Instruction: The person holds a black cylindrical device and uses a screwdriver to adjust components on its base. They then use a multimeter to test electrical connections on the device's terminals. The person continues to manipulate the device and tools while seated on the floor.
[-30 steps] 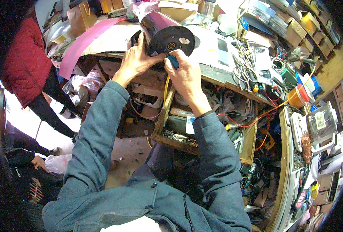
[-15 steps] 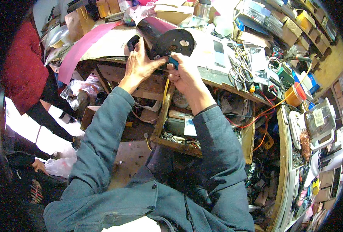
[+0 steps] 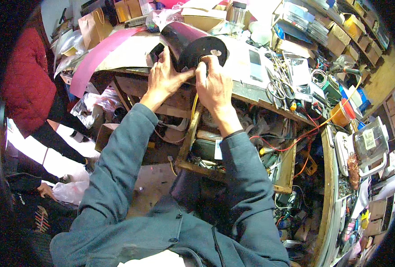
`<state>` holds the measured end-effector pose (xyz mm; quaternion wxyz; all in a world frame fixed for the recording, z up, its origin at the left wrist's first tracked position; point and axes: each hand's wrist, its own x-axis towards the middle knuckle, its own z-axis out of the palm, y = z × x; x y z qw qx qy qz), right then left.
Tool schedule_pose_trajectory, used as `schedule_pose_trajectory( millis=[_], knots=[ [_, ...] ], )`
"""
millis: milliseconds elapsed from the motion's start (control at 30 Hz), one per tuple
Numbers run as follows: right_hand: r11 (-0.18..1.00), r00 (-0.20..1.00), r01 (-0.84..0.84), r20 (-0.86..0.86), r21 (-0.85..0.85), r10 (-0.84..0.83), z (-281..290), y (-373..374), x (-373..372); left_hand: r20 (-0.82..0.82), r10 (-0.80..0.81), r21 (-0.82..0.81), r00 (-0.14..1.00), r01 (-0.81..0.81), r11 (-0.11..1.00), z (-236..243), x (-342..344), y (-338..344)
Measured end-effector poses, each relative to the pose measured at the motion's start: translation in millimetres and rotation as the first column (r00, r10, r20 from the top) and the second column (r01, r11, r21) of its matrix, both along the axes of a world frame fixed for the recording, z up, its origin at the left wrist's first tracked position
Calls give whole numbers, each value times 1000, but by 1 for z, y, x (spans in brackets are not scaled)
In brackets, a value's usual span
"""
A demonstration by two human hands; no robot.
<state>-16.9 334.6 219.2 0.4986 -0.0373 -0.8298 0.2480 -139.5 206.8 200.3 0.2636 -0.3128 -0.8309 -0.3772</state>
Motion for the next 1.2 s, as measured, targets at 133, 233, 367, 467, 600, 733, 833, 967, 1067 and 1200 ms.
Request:
schedule_pose_trajectory(
  millis=[133, 233, 367, 467, 600, 733, 833, 967, 1067, 1200],
  knots=[
    [972, 970, 233, -56, -33, -235, 6, -12, -7, -4, 16, -12, 1000, -16, 1000, 1, -2, 1],
    [984, 973, 179, -154, 16, -174, -4, -20, -6, 19, 11, -31, 1000, -10, 999, 3, -2, 2],
    [997, 982, 56, -181, 46, -47, -9, -15, -7, 6, 22, -33, 1000, -22, 999, 2, -3, 5],
    [999, 986, 40, -160, -14, -42, -6, -24, -1, -49, 61, -44, 997, -63, 997, 0, -3, 3],
    [966, 967, 255, -23, 35, -254, -6, -19, 8, 78, 45, -29, 996, -43, 999, 10, 9, 5],
    [997, 979, 57, -198, 48, -47, -15, -19, 1, 90, 66, -31, 994, -64, 997, 9, 9, 8],
    [999, 990, 35, -139, -18, -37, -18, -19, 5, 62, 69, -22, 996, -68, 997, 6, 7, 11],
    [991, 992, 125, 41, -51, -123, -14, -24, 9, 33, 73, 16, 997, -74, 997, 5, 12, 9],
    [998, 981, 56, -186, 38, -48, -23, -15, 0, 3, 62, 29, 998, -62, 998, 0, 8, 12],
    [996, 982, 89, -168, -9, -89, -17, -24, 8, -18, 74, 35, 997, -73, 997, -4, 7, 14]
  ],
)
